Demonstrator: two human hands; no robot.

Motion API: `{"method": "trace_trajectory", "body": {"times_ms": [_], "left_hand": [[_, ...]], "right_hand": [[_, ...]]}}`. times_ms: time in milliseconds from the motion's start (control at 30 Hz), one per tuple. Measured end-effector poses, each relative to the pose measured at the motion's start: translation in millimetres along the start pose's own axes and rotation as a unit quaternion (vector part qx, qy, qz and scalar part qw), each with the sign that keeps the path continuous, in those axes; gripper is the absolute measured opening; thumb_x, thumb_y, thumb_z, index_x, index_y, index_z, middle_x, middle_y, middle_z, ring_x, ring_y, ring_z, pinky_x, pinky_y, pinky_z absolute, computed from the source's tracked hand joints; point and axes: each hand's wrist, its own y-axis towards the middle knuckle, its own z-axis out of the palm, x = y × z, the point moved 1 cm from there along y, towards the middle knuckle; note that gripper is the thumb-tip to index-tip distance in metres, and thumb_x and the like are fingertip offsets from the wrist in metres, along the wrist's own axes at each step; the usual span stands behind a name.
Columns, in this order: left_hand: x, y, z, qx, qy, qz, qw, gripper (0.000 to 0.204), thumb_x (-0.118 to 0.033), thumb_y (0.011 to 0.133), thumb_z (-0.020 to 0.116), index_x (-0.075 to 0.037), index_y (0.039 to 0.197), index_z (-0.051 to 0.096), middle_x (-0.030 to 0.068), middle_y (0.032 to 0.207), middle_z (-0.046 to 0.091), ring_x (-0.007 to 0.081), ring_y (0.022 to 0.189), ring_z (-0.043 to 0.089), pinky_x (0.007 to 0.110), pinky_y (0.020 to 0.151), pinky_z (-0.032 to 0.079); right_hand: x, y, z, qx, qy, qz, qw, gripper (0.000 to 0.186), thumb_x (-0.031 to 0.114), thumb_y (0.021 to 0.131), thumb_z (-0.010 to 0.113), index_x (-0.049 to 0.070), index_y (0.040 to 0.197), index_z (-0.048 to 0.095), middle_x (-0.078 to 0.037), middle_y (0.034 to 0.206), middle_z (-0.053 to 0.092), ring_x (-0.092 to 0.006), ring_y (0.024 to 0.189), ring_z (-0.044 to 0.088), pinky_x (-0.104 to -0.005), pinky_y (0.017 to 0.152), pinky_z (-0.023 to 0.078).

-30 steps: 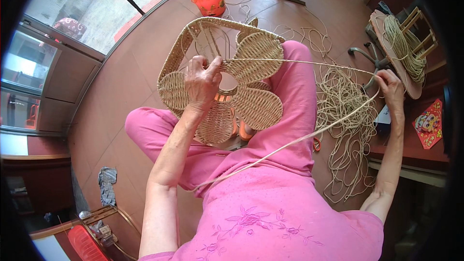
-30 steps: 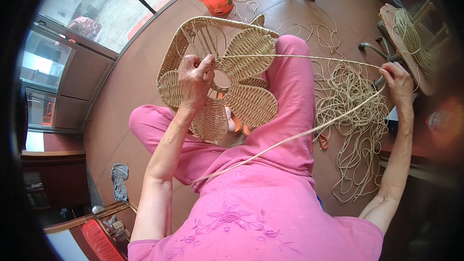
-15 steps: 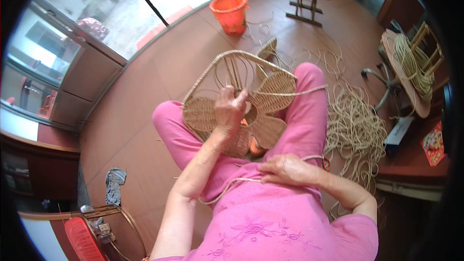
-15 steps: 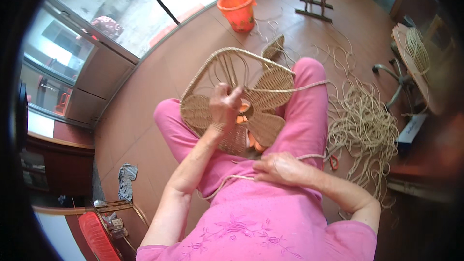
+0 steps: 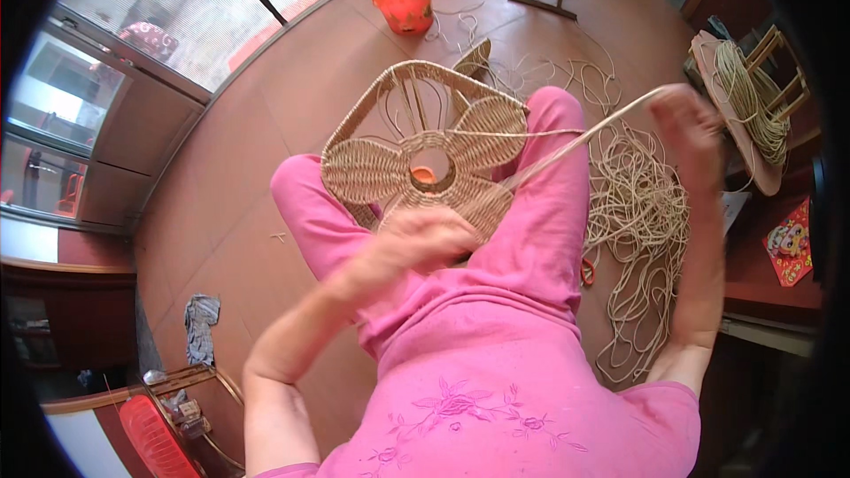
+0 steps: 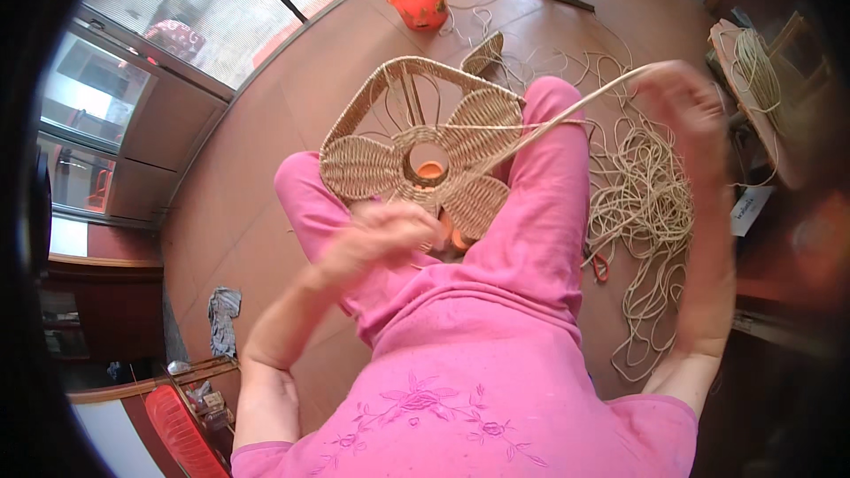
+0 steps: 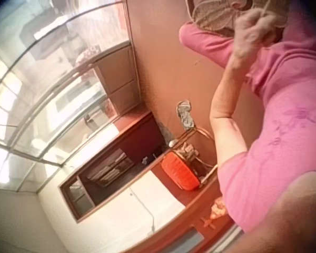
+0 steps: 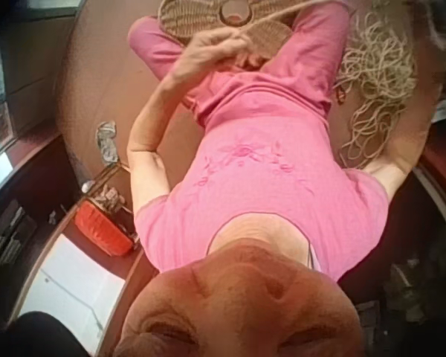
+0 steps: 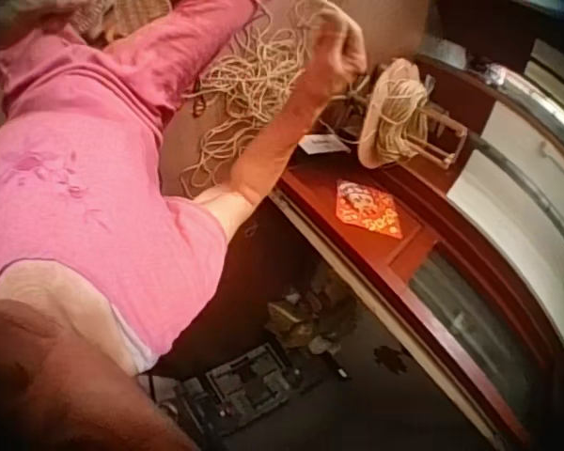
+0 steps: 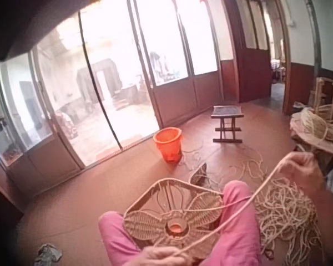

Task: The person is weaving and trimming a flower-shaped ornament using straw materials.

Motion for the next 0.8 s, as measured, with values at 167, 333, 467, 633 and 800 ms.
{"method": "trace_trajectory", "body": {"times_ms": [167, 333, 467, 633, 800], "left_hand": [[-19, -61, -157, -0.245, 0.176, 0.075, 0.95, 0.01, -0.016, 0.092, 0.068, -0.006, 0.092, 0.072, -0.0063, 0.068, 0.057, 0.002, 0.058, 0.046, 0.02, 0.051, 0.034], [-54, -74, -205, -0.304, 0.279, 0.062, 0.909, 0.013, -0.017, 0.092, 0.068, -0.005, 0.09, 0.072, -0.0067, 0.066, 0.053, 0.0026, 0.056, 0.044, 0.021, 0.051, 0.032], [-104, -30, -127, -0.254, 0.421, 0.173, 0.853, 0.014, -0.017, 0.092, 0.07, -0.004, 0.094, 0.073, -0.0065, 0.068, 0.052, 0.0028, 0.058, 0.042, 0.021, 0.052, 0.032], [-114, 41, -51, -0.079, 0.438, 0.294, 0.846, 0.016, -0.013, 0.093, 0.069, 0.001, 0.099, 0.071, -0.0031, 0.076, 0.06, 0.0035, 0.069, 0.051, 0.023, 0.063, 0.046], [-108, 41, -63, -0.065, 0.392, 0.163, 0.903, 0.016, -0.015, 0.092, 0.071, -0.001, 0.1, 0.072, -0.0013, 0.076, 0.062, 0.0061, 0.07, 0.057, 0.023, 0.062, 0.047]], "right_hand": [[-153, -40, -248, -0.35, -0.043, 0.226, 0.908, 0.03, 0.02, 0.103, 0.053, 0.006, 0.127, 0.064, 0.005, 0.102, 0.068, 0.0013, 0.062, 0.049, -0.0144, 0.052, 0.033], [-227, -159, -370, -0.102, -0.576, 0.379, 0.717, 0.046, 0.049, 0.092, 0.057, 0.007, 0.106, 0.072, -0.019, 0.101, 0.07, -0.0338, 0.095, 0.068, -0.042, 0.084, 0.05], [-106, -42, -73, -0.069, -0.357, 0.071, 0.929, 0.039, 0.029, 0.097, 0.06, 0.003, 0.126, 0.065, -0.012, 0.127, 0.064, -0.0238, 0.118, 0.06, -0.0342, 0.101, 0.045], [28, -15, 153, 0.156, 0.017, -0.069, 0.985, 0.037, 0.026, 0.093, 0.067, 0.003, 0.122, 0.065, -0.013, 0.12, 0.066, -0.0205, 0.111, 0.061, -0.0348, 0.096, 0.048], [41, -5, 157, 0.19, 0.308, 0.12, 0.924, 0.021, 0.024, 0.102, 0.056, 0.009, 0.092, 0.068, 0.007, 0.072, 0.058, 0.0024, 0.056, 0.043, -0.0145, 0.045, 0.034]]}}
